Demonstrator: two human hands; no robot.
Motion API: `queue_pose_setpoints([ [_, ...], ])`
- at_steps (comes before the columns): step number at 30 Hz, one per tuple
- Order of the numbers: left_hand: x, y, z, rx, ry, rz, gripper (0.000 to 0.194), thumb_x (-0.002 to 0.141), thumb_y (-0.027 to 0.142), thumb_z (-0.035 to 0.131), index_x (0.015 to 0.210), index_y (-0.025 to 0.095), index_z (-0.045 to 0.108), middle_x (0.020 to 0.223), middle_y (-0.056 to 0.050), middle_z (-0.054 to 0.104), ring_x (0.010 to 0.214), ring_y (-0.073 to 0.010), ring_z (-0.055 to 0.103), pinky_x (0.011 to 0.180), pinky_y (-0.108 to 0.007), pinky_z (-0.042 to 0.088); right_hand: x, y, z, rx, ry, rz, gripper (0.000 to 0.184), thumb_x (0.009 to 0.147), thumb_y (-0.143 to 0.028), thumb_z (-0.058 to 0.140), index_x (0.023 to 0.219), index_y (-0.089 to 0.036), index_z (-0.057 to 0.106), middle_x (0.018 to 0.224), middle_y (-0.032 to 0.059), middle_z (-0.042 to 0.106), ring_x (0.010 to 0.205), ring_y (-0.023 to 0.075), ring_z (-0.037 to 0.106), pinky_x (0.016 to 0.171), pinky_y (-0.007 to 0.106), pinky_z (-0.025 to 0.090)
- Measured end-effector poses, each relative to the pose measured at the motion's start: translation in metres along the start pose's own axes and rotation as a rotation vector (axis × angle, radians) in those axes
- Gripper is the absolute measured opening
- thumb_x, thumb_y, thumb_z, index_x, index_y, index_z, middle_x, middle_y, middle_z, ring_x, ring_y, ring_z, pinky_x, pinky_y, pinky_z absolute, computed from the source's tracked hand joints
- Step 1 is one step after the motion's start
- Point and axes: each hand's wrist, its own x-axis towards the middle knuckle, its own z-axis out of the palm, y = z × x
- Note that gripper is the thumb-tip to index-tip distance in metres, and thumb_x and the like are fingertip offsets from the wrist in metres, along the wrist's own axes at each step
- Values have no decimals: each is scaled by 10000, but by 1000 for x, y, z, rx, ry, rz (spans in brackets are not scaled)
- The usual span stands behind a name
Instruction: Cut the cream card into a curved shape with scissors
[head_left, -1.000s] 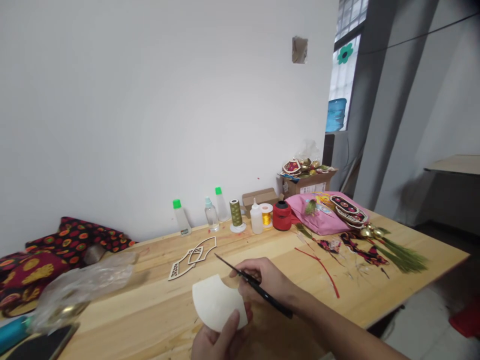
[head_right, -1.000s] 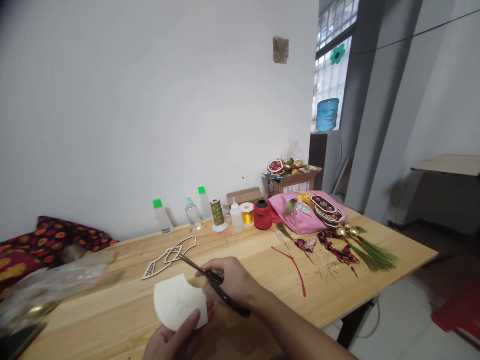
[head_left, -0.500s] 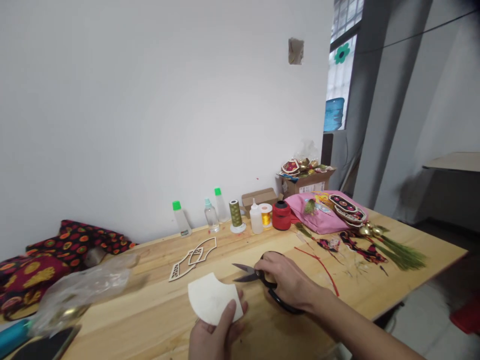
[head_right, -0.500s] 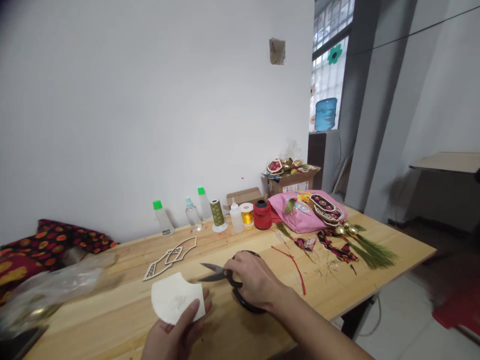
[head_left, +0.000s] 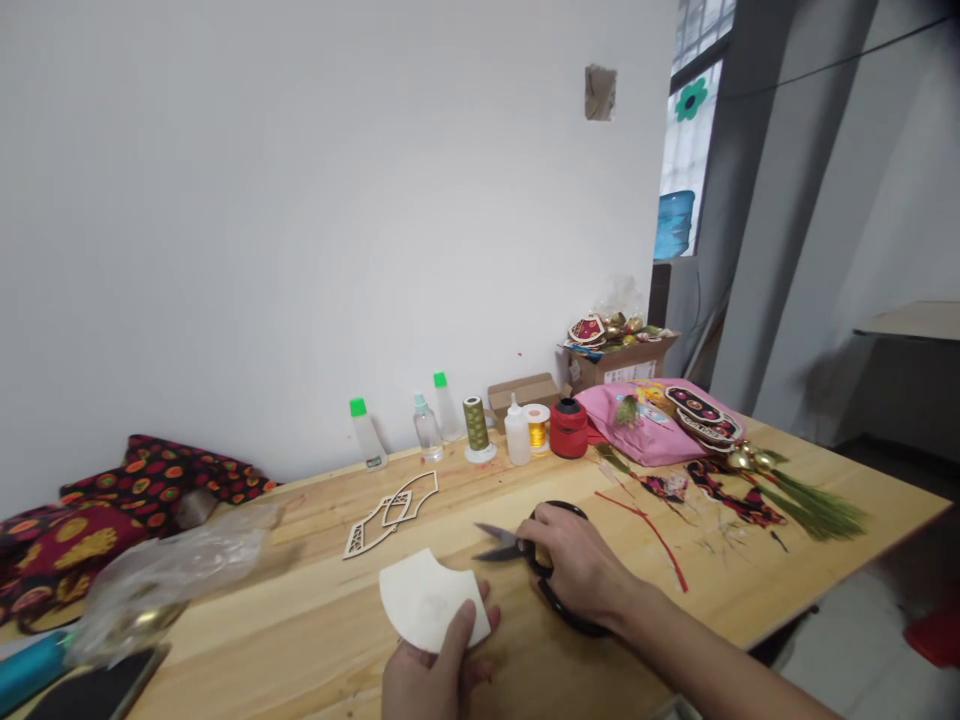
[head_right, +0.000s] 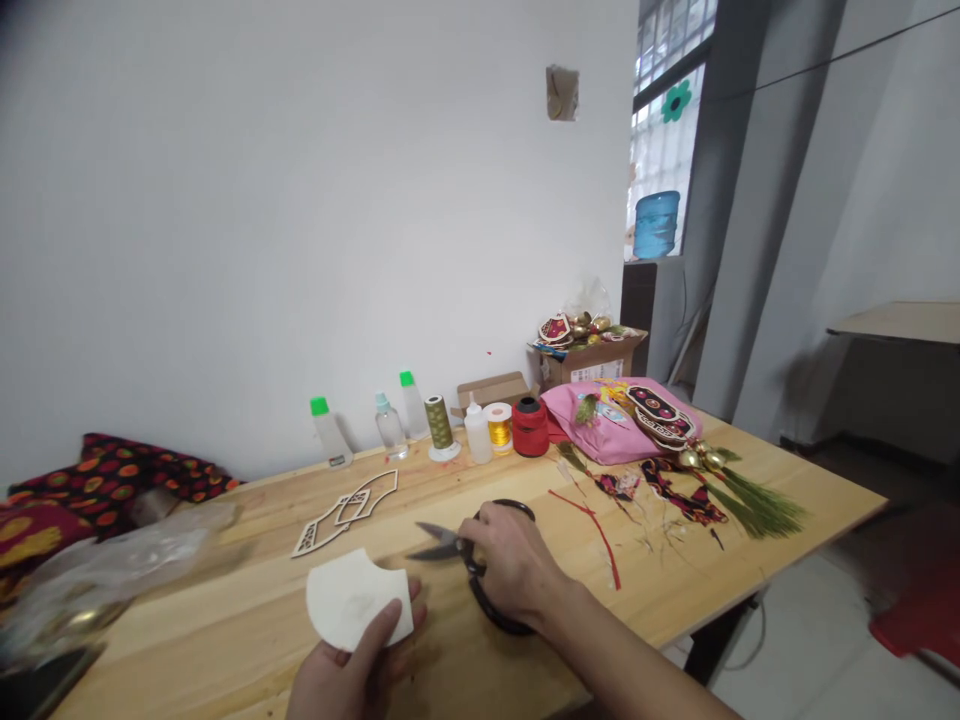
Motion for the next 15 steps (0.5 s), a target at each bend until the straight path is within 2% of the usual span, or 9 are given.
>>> queue_pose_setpoints([
  [4,0,3,-1,54,-18,-9,96,636,92,631,725,119,655,792,-105,704,678,-199,653,446,-205,447,-3,-3,4,12,-22,-59,221,612,-85,481,768,-211,573,728,6,517,671,137,464,555,223,268],
  [7,-6,5,0,109,-47,12,109,652,113,615,751,108,661,813,-111,702,661,-194,653,393,-191,419,1,2,5,-38,-2,58,203,651,-116,468,788,-213,583,715,17,522,654,142,475,542,228,260],
  [10,-12,5,2,120,-26,34,122,640,135,620,754,109,658,816,-117,700,655,-204,655,350,-190,398,5,7,4,-47,71,187,210,648,-117,470,801,-205,585,726,27,531,666,147,487,551,227,272],
  [12,-13,3,2,83,-19,42,145,615,136,635,757,113,648,823,-118,700,654,-210,654,347,-197,398,4,7,3,46,125,160,229,616,-107,493,807,-201,579,727,18,534,670,142,484,564,217,292],
  [15,-9,0,1,73,-82,49,214,571,200,678,761,114,633,811,-121,700,630,-219,648,324,-203,367,2,-3,1,268,183,71,230,611,-107,506,809,-196,584,692,-3,542,641,127,476,573,207,319],
])
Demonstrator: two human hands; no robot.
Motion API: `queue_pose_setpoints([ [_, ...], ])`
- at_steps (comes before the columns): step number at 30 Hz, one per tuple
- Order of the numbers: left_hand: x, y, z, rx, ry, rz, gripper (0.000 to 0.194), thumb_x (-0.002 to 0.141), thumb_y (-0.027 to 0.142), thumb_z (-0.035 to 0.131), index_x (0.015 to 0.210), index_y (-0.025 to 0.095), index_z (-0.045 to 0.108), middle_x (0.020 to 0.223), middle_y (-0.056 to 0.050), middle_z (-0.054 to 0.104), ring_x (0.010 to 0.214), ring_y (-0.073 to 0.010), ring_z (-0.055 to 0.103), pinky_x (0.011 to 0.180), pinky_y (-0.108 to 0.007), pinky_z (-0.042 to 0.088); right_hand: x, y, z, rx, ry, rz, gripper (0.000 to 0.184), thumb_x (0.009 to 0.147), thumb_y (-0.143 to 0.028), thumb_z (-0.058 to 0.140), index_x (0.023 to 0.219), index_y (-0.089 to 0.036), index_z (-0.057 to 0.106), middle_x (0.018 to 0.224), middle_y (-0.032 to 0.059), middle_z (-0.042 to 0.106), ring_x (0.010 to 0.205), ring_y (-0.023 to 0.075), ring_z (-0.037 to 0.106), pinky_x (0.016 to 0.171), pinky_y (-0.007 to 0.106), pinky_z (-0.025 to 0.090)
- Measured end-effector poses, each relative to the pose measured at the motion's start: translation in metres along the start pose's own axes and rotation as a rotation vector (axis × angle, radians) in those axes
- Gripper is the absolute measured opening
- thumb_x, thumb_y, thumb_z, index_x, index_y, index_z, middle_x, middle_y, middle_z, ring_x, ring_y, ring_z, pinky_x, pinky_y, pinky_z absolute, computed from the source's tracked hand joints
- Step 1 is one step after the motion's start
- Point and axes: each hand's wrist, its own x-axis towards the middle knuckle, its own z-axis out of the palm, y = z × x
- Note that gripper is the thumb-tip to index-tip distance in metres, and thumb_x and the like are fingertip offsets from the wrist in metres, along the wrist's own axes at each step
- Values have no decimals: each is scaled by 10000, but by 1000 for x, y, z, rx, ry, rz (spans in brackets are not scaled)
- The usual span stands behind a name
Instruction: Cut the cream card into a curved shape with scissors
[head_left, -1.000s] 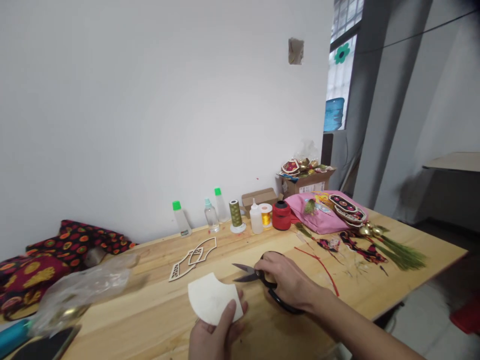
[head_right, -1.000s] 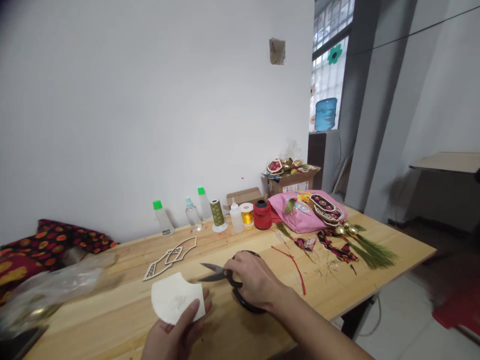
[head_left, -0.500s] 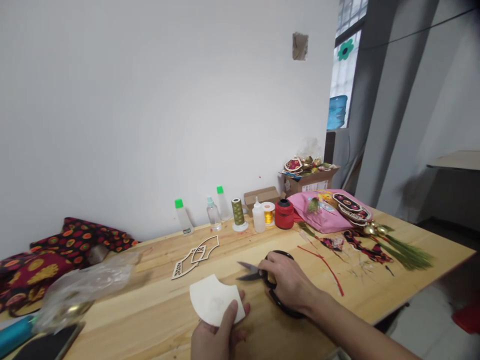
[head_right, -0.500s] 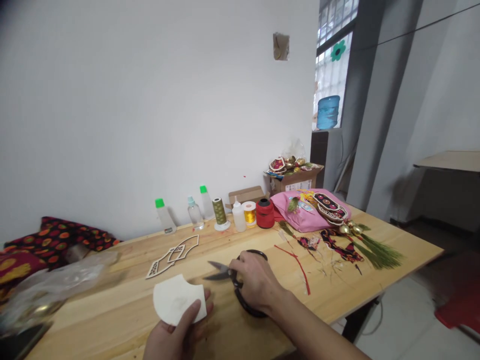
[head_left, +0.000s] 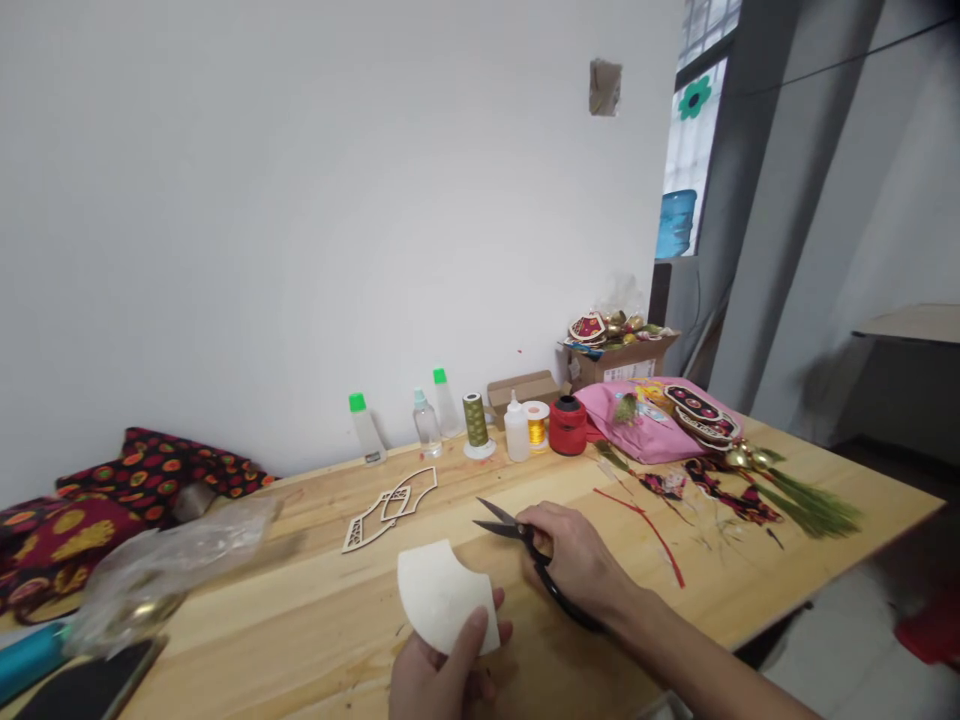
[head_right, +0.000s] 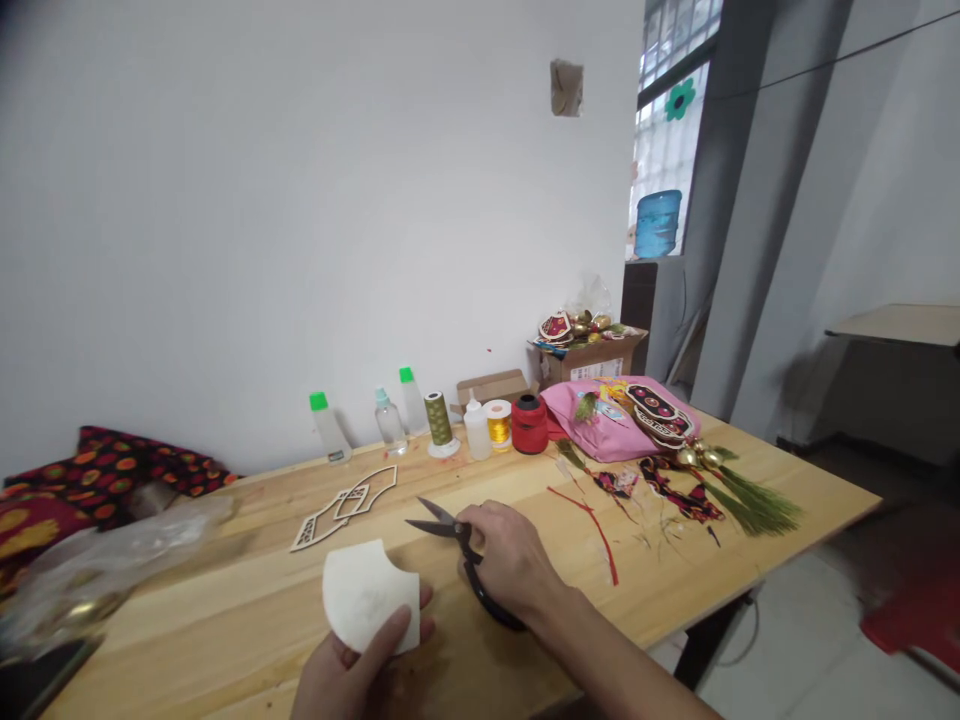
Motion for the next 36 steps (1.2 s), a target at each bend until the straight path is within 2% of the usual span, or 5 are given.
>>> queue_pose_setpoints([
  [8,9,-9,-7,-11,-232,75,322,494,304,735,732,107,644,637,-77,678,461,-131,540,491,-255,440,19,-27,17,726,-172,201,278,605,-162,542,877,-160,600,622,-34,527,540,95,465,494,195,354],
  [16,15,-8,-19,-336,-358,-113,705,594,335,684,1225,161,422,906,-124,672,572,-136,564,461,-210,394,27,-31,23,867,-43,318,300,534,-104,539,830,-143,578,557,-63,487,495,78,452,485,190,352],
  [24,17,4,-2,-704,-124,-66,443,823,240,403,1241,94,382,981,-180,643,931,-260,590,796,-449,465,21,-28,30,391,-67,68,214,623,-127,502,807,-184,596,661,-18,569,589,115,489,528,200,362],
  [28,15,2,-6,-576,10,-27,414,789,153,462,1183,36,418,1018,-222,618,950,-281,579,778,-419,493,17,-13,12,80,21,-59,257,623,-104,497,853,-181,580,718,9,557,668,137,481,621,225,358],
  [36,5,1,-4,-430,73,-1,371,731,92,531,1086,200,509,932,-74,670,914,-211,603,740,-351,513,5,-2,7,-247,-169,-192,225,640,-90,495,819,-201,575,796,28,502,759,159,445,631,239,303],
])
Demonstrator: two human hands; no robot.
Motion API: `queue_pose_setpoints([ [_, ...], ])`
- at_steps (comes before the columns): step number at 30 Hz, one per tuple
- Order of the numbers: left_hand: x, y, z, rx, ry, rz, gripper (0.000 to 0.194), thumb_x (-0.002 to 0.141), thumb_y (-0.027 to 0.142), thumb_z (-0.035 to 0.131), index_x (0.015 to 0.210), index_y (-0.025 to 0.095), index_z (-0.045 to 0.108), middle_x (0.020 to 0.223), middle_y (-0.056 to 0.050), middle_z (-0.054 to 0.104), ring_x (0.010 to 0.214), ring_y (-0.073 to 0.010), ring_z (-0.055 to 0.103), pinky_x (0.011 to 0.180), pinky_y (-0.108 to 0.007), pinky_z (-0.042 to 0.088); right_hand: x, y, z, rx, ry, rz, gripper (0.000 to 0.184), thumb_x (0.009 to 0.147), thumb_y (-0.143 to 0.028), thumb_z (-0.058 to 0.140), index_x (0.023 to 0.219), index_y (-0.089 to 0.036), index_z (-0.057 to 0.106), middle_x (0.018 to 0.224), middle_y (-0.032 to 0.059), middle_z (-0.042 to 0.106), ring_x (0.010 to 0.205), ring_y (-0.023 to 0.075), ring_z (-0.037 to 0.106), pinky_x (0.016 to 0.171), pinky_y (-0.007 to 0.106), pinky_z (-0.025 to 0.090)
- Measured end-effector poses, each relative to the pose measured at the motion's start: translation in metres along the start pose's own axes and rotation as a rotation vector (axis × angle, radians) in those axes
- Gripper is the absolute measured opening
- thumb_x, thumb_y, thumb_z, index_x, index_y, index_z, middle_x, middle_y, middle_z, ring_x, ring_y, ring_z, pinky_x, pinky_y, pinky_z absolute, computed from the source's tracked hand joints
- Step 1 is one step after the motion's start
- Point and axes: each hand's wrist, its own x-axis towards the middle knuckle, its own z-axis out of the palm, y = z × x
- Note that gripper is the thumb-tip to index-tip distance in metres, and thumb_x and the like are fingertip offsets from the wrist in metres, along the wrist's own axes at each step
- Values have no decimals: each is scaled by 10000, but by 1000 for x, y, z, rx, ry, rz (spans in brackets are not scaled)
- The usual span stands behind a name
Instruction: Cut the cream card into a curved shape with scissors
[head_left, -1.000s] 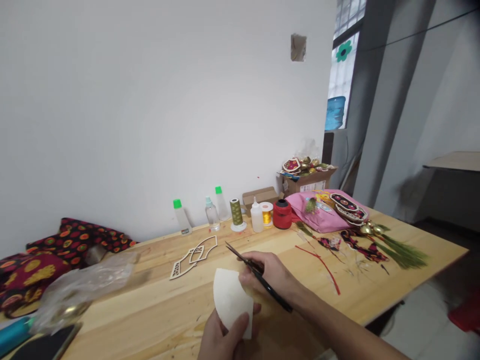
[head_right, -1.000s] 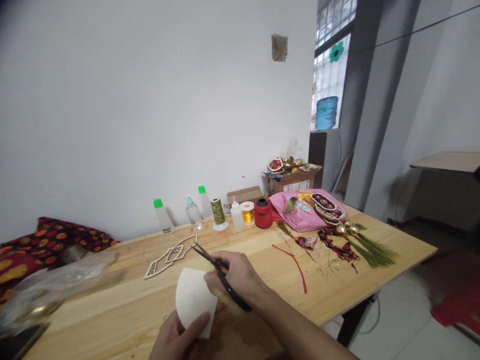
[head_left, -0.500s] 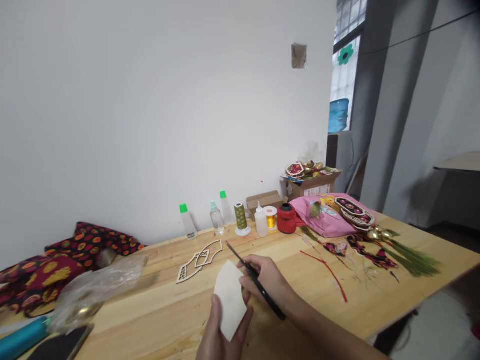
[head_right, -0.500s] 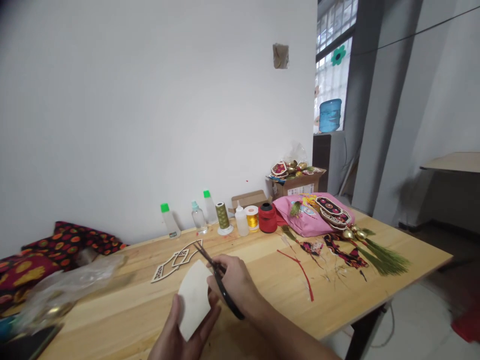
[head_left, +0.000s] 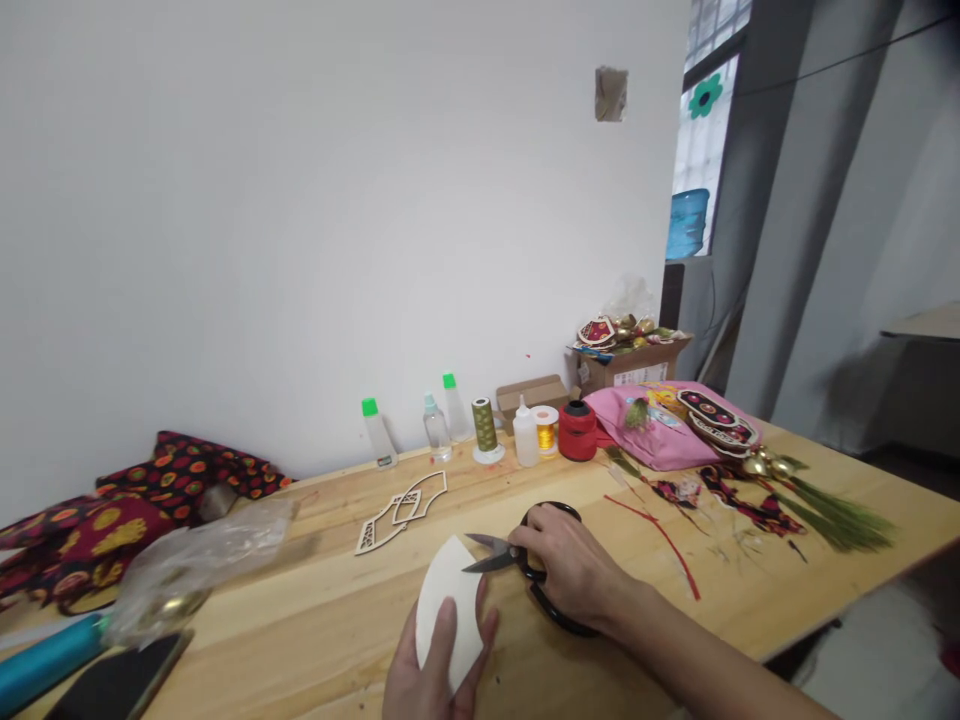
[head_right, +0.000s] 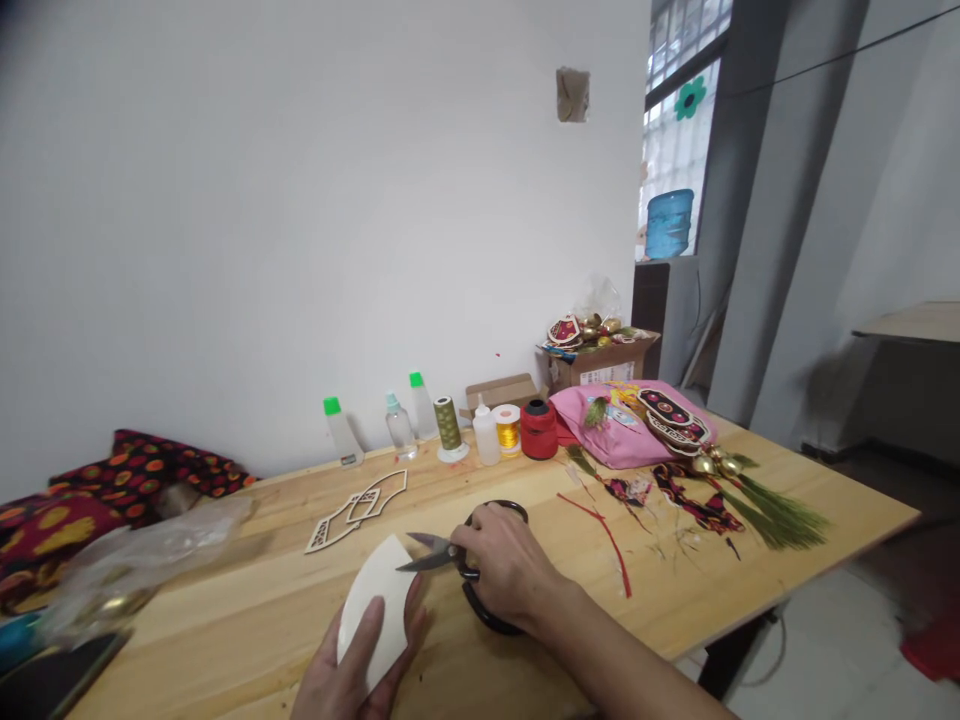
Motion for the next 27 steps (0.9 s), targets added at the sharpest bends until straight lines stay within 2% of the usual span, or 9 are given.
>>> queue_pose_setpoints([
  [3,-1,-1,-2,70,7,-15,411,711,103,560,1106,196,496,896,-78,679,863,-192,620,655,-269,520,4,6,2,-69,-10,20,180,660,-106,491,788,-201,574,771,23,493,726,154,440,608,243,283],
  [7,-3,-3,-6,199,26,-60,470,658,130,620,1110,198,510,828,-78,686,693,-183,645,548,-226,504,7,18,1,-55,25,142,184,648,-136,514,816,-190,566,740,18,488,689,148,453,583,234,284],
  [10,-4,-2,-6,183,32,-61,475,684,109,584,1139,190,476,808,-71,686,631,-159,632,569,-246,504,3,17,0,-40,36,51,209,630,-120,518,818,-197,568,755,16,497,704,148,454,584,229,282],
  [13,-6,0,-3,150,11,-68,455,705,90,552,1141,179,460,802,-71,686,579,-135,612,550,-240,497,0,9,-1,-81,-7,-41,208,640,-99,496,797,-210,576,752,13,499,687,145,447,566,235,264],
  [17,-7,0,-3,153,-4,-86,490,666,79,593,1129,189,475,757,-50,685,512,-114,584,527,-219,484,5,7,-2,-101,-65,-24,188,656,-105,480,784,-202,577,742,17,507,666,139,454,559,234,262],
  [21,-5,-2,-5,205,34,-113,477,670,163,613,1129,163,481,714,-58,679,515,-141,591,494,-239,482,8,15,-4,-150,-10,88,187,676,-119,475,814,-197,574,746,28,518,697,155,478,569,242,269],
  [24,-3,-2,-6,172,50,-95,479,695,125,580,1153,183,453,757,-57,686,547,-136,603,537,-245,494,2,15,-5,-138,-34,25,188,675,-120,491,817,-207,579,764,23,519,704,150,479,572,238,274],
  [27,-2,-2,-5,157,10,-82,461,702,84,556,1143,182,459,779,-66,691,499,-120,584,513,-234,489,-1,11,-7,-144,-81,-42,189,664,-128,504,817,-208,583,764,21,522,679,146,469,565,242,268],
])
